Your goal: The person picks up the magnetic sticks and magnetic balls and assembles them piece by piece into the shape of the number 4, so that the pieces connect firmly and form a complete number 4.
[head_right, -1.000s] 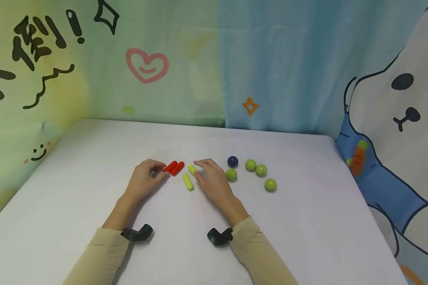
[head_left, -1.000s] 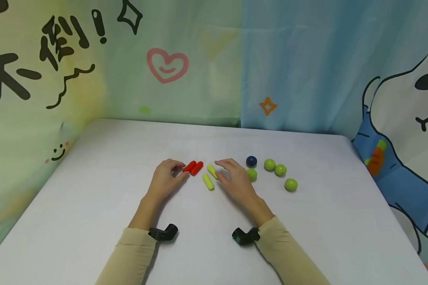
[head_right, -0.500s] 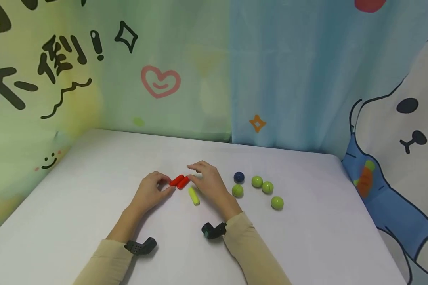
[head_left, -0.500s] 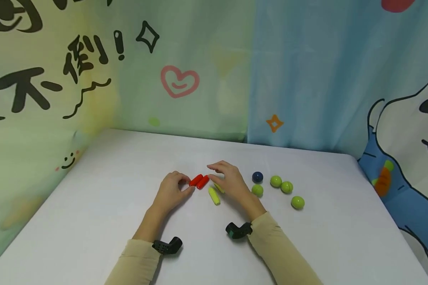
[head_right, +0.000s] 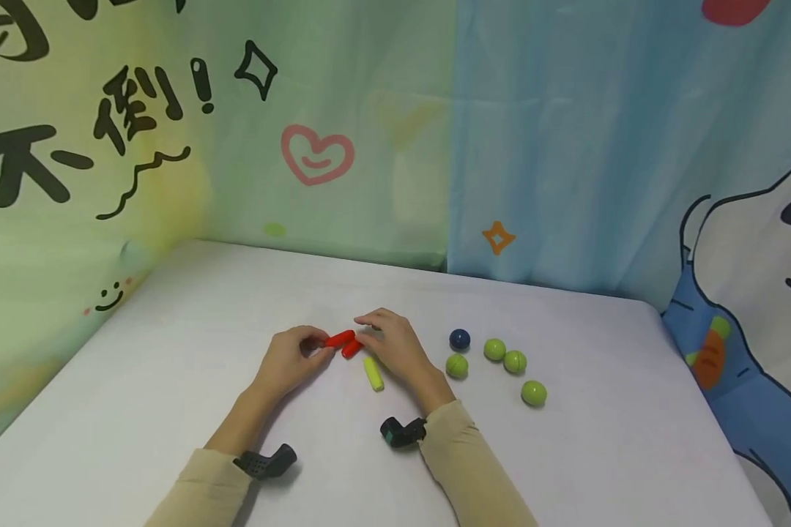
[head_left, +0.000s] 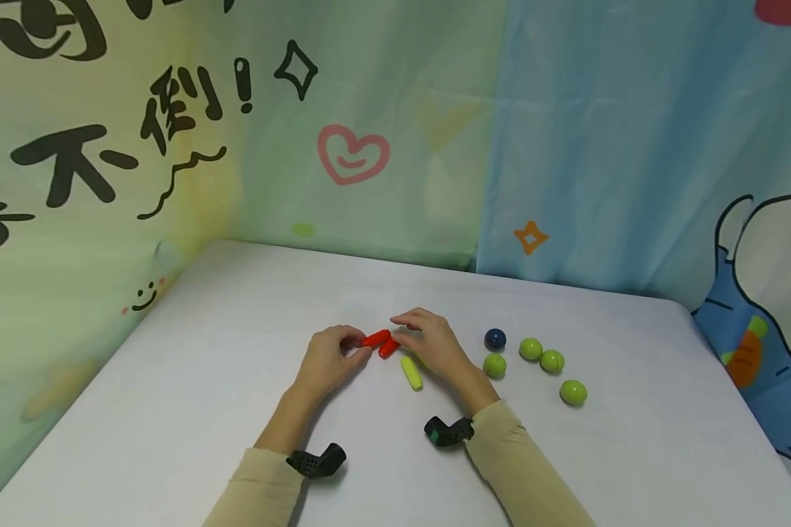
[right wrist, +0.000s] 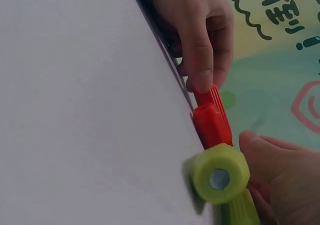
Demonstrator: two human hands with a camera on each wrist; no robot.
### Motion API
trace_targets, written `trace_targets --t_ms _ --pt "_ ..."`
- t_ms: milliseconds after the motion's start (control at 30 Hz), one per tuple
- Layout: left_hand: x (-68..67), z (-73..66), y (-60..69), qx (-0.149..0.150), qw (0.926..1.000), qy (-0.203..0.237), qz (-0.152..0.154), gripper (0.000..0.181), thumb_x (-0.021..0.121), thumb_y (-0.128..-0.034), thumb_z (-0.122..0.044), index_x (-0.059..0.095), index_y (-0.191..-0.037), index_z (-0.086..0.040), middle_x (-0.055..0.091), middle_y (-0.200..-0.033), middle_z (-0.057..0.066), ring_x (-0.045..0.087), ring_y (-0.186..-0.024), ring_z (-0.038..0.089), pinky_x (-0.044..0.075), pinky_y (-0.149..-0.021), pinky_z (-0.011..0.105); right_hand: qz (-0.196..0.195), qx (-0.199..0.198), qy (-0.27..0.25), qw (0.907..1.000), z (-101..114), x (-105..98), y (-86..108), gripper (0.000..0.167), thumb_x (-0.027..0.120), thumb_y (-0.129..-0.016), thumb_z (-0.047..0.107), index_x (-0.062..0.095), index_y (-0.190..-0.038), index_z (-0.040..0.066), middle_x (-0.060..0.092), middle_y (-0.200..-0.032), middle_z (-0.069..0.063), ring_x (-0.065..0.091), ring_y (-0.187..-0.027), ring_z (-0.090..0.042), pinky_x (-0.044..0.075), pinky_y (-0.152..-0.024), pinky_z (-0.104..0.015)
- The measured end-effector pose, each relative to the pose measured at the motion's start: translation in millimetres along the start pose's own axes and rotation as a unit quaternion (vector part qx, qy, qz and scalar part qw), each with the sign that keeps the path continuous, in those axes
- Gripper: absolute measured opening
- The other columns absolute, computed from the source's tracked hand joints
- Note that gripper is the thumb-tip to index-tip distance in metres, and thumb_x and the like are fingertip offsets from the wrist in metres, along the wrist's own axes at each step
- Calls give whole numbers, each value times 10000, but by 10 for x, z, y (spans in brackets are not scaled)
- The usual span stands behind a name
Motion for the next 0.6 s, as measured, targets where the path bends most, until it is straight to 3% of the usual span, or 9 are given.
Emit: trace_targets --t_ms 267,600 --pt "-25 -5 -8 27 9996 294 28 180 731 -828 -217 701 -977 -120 681 -866 -7 589 -771 106 530 -746 282 -62 -28 69 10000 38 -40 22 331 704 -859 240 678 -1177 154 654 -1119 2 611 -1077 -186 482 -954 -385" --pt "-34 -14 10 338 9986 398 -93 217 742 -819 -197 705 -1011 -103 671 -864 2 551 -747 105 492 -684 267 -1 -168 -49 9998 78 -88 57 340 706 -855 258 676 -1175 148 655 -1118 19 593 -1119 -190 456 -986 -416"
Point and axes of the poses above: each hand's wrist, its own y-axis away from the middle knuckle, its own x-axis out of the palm, z = x × y, the point moved 2 cm from there along -y, towards the middle knuckle
